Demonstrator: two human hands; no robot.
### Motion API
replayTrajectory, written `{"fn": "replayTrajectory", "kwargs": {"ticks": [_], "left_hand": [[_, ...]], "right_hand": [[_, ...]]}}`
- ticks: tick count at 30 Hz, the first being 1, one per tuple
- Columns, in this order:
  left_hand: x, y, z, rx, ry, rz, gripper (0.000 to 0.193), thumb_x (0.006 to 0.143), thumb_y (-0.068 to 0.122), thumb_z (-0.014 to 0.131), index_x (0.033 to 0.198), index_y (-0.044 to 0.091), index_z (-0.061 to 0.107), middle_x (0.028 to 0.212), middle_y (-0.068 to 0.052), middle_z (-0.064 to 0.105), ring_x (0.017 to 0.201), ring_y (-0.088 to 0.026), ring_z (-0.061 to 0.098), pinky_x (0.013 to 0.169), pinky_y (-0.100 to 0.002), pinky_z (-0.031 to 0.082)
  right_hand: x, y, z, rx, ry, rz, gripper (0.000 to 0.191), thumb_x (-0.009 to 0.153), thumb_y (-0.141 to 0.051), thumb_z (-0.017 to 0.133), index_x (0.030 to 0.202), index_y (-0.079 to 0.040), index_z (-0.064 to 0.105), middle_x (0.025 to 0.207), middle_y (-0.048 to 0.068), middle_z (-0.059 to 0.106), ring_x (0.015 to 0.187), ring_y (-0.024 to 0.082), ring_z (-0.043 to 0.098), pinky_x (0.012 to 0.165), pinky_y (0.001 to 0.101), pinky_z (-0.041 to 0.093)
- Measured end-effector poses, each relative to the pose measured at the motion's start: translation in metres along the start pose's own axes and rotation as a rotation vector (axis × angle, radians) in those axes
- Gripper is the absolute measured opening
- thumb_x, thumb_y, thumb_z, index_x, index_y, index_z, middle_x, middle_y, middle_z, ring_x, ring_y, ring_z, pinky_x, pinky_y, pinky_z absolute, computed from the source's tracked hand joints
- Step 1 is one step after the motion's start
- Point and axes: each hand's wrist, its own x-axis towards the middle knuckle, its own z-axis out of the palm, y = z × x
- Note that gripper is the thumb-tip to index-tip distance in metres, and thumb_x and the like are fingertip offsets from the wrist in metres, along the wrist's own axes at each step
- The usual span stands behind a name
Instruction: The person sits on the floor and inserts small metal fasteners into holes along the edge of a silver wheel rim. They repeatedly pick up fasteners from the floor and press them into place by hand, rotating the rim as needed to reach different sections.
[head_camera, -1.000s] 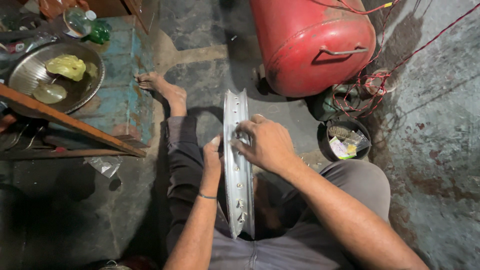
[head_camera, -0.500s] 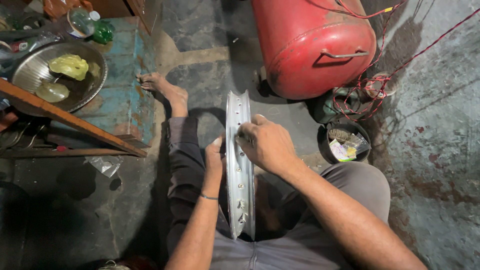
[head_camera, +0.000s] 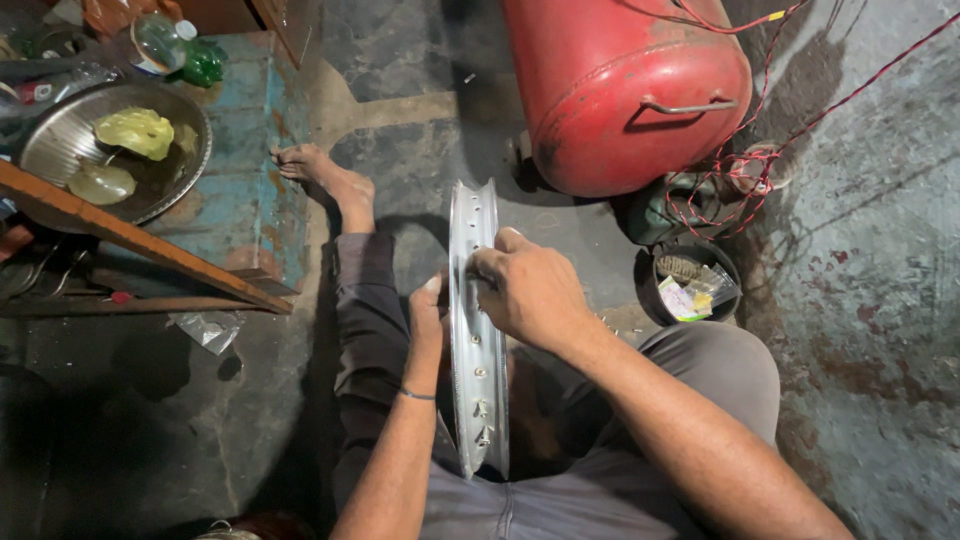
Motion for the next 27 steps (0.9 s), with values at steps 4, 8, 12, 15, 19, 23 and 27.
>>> {"fn": "replayTrajectory", "kwargs": {"ticks": [4,8,12,15,19,23,27], "left_hand": [[-0.005,0.006,0.001,-0.124,0.013,-0.063,0.042,0.108,0.026,0.046,0.121,-0.005,0.072,0.103,-0.008,0.072,0.084,-0.014,0.068,0.072,-0.028,0.055],[-0.008,0.006,0.001,-0.021,-0.03,0.026,0.042,0.107,0.028,0.045,0.124,-0.002,0.07,0.105,-0.006,0.072,0.087,-0.013,0.068,0.073,-0.027,0.056],[-0.002,-0.007,-0.003,-0.003,-0.036,0.094,0.04,0.107,0.025,0.046,0.126,-0.002,0.07,0.112,-0.006,0.072,0.098,-0.013,0.068,0.084,-0.027,0.057],[0.004,-0.015,-0.003,-0.319,0.044,-0.123,0.04,0.103,0.023,0.049,0.124,-0.003,0.071,0.108,-0.01,0.074,0.095,-0.019,0.07,0.084,-0.032,0.057],[-0.003,-0.008,-0.001,-0.027,-0.021,0.044,0.041,0.102,0.024,0.05,0.126,-0.002,0.071,0.113,-0.009,0.073,0.099,-0.017,0.069,0.086,-0.032,0.056],[-0.023,0.038,-0.005,0.27,-0.187,0.32,0.035,0.094,0.012,0.061,0.124,-0.004,0.07,0.116,-0.013,0.075,0.106,-0.02,0.07,0.096,-0.034,0.052],[-0.034,0.093,-0.015,0.329,-0.459,0.337,0.028,0.088,-0.001,0.062,0.115,-0.006,0.067,0.116,-0.013,0.069,0.11,-0.019,0.064,0.098,-0.033,0.05]], "right_hand": [[0.0,-0.002,-0.001,-0.008,0.003,0.034,0.021,0.081,-0.025,0.076,0.096,-0.011,0.075,0.09,0.014,0.065,0.073,0.04,0.066,0.065,0.0515,0.052],[-0.001,-0.001,0.0,0.017,0.033,-0.074,0.02,0.082,-0.022,0.074,0.097,-0.009,0.074,0.089,0.013,0.064,0.076,0.039,0.066,0.066,0.0499,0.052],[-0.001,0.001,0.001,-0.037,0.033,-0.015,0.02,0.084,-0.026,0.075,0.091,-0.007,0.072,0.087,0.013,0.063,0.073,0.039,0.065,0.063,0.051,0.051],[0.0,0.003,0.001,-0.034,0.039,-0.125,0.017,0.087,-0.022,0.073,0.089,-0.006,0.07,0.087,0.011,0.064,0.077,0.037,0.066,0.065,0.0493,0.052],[0.001,0.009,0.002,-0.003,0.097,-0.159,0.016,0.086,-0.021,0.074,0.091,-0.006,0.07,0.087,0.011,0.064,0.075,0.037,0.066,0.062,0.0477,0.051],[0.003,0.025,-0.006,0.143,0.196,-0.078,0.015,0.085,-0.018,0.076,0.093,-0.006,0.071,0.079,0.013,0.061,0.067,0.031,0.064,0.06,0.0428,0.049],[0.008,0.052,-0.013,0.192,0.213,0.031,0.013,0.083,-0.016,0.075,0.09,-0.005,0.071,0.077,0.013,0.065,0.065,0.028,0.065,0.061,0.0392,0.051]]}}
